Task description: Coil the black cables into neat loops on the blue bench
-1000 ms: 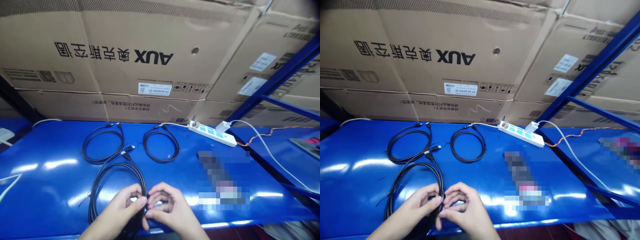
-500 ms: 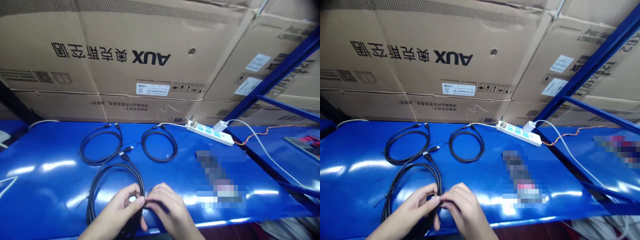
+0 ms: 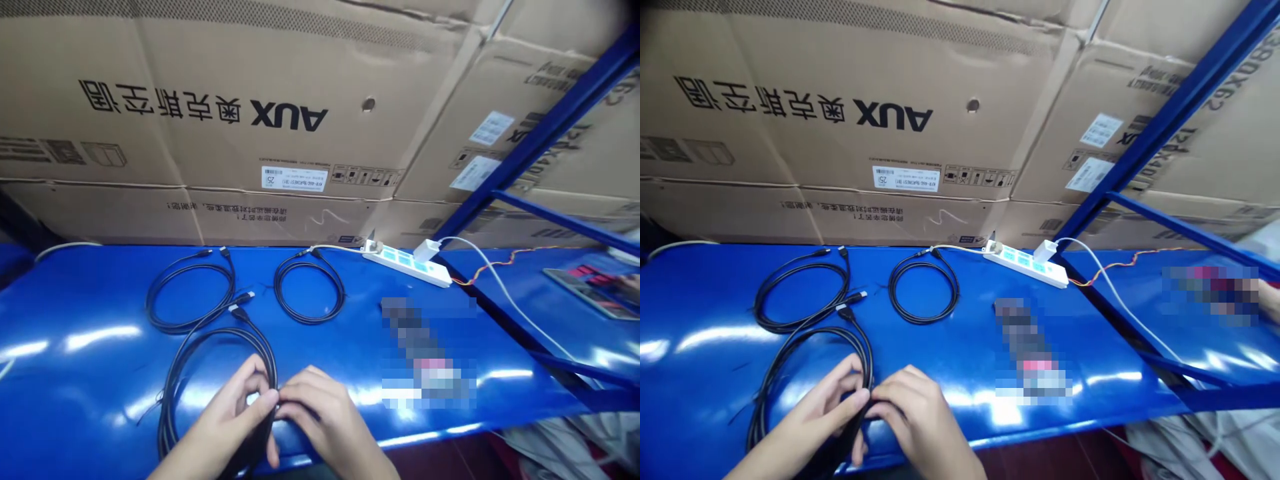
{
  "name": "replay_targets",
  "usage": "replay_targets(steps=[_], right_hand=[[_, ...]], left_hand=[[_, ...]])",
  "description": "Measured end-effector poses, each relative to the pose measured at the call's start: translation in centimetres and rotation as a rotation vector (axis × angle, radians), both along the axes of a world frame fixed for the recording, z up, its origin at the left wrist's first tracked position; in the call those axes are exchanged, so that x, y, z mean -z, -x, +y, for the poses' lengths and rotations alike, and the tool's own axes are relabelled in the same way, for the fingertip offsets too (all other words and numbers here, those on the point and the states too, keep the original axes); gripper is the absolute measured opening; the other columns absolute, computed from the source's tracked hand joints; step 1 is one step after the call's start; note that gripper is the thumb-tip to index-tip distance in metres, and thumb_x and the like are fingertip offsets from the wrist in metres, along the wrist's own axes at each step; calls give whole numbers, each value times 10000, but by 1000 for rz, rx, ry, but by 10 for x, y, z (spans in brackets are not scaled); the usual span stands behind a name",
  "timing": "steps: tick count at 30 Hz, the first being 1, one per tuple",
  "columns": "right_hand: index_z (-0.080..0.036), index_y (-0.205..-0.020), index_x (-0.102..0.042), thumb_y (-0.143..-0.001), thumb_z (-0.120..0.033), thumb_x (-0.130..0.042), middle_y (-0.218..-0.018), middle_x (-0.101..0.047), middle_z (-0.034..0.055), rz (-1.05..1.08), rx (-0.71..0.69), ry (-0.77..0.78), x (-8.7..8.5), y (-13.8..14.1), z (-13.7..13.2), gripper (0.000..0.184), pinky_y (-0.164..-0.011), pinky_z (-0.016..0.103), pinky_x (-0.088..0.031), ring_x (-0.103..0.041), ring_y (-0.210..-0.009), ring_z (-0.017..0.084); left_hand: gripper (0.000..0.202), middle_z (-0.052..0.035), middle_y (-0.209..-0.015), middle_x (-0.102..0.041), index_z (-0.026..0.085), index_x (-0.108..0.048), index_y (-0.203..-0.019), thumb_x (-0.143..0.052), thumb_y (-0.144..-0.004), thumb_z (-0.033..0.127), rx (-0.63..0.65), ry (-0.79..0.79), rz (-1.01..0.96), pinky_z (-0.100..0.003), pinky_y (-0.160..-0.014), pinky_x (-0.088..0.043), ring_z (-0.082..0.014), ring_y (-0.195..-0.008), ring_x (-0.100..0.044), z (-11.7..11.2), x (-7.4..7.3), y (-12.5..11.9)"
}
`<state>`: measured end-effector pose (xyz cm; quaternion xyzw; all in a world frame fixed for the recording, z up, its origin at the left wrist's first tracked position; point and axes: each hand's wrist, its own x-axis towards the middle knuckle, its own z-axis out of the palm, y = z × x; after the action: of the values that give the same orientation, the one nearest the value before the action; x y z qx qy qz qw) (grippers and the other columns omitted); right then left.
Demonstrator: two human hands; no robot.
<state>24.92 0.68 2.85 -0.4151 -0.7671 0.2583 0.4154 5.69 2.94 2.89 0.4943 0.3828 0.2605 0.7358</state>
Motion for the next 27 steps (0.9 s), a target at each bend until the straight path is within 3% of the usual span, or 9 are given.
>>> replay_targets(steps=[4, 10, 13, 16, 18, 21, 23, 25, 27], right_hand=[[-196, -973, -729, -1084, -261, -513, -850, -768, 38, -58, 7, -124, 2, 0, -1, 252, -686, 281, -524, -654, -736, 172], [-172, -976, -691, -1065, -125, -433, -787, -723, 45, -127, 24, -291, 12, 0, -5, 277, -641, 275, -502, -610, -691, 178], [-181, -900, -681, -1056, -107, -395, -739, -692, 43, -159, 38, -281, 11, 0, -5, 334, -618, 277, -479, -589, -670, 184], [-208, -891, -690, -1071, -184, -430, -778, -725, 31, -116, 15, -56, 5, -4, -4, 317, -664, 267, -506, -641, -714, 181], [-230, -969, -718, -1078, -281, -462, -866, -769, 29, -53, 14, 133, -1, -7, -4, 283, -732, 267, -538, -696, -789, 186], [-240, -1136, -726, -1067, -424, -477, -934, -798, 46, 52, 71, 353, -6, -7, -1, 318, -762, 291, -576, -742, -844, 210], [-215, -1221, -702, -1015, -496, -548, -919, -804, 64, 109, 118, 475, -5, -2, 2, 381, -738, 311, -595, -759, -838, 232], [-182, -1246, -692, -930, -540, -650, -903, -807, 83, 162, 163, 563, -1, 4, 6, 479, -728, 336, -607, -769, -832, 254], [-159, -1250, -699, -853, -557, -722, -882, -808, 94, 207, 180, 616, 4, 9, 9, 563, -736, 365, -616, -774, -819, 268]], left_hand=[[305, 87, -874, -601, 249, -486, -913, -587, -978, 529, 6, 13, 0, -250, -626, -448, -117, -570, -701, -1, -2, 1], [284, 96, -846, -570, 251, -480, -948, -565, -993, 518, 73, -16, 26, -228, -561, -376, -112, -563, -707, 1, -5, 1], [316, 96, -832, -553, 249, -469, -916, -571, -978, 542, 88, -20, 29, -228, -564, -394, -115, -560, -703, 2, -7, -1], [330, 79, -846, -577, 254, -485, -923, -578, -953, 570, 31, -52, 88, -248, -612, -469, -137, -598, -712, 0, -6, -3], [315, 36, -890, -649, 256, -551, -1033, -550, -960, 562, -21, -134, 214, -277, -659, -532, -171, -653, -729, -5, -4, -4], [363, -83, -1107, -763, 262, -624, -1265, -465, -1011, 466, -69, -498, 520, -359, -821, -602, -271, -928, -768, -15, 1, -6], [365, -108, -1180, -782, 278, -682, -1270, -437, -1023, 388, -85, -801, 711, -420, -903, -608, -322, -1061, -749, -21, 5, -7], [360, -106, -1104, -806, 282, -728, -1226, -438, -1019, 332, -91, -963, 827, -457, -875, -625, -342, -1007, -764, -26, 9, -3], [347, -86, -1026, -807, 291, -729, -1228, -457, -1014, 280, -118, -1023, 857, -436, -830, -634, -314, -928, -769, -30, 11, 9]])
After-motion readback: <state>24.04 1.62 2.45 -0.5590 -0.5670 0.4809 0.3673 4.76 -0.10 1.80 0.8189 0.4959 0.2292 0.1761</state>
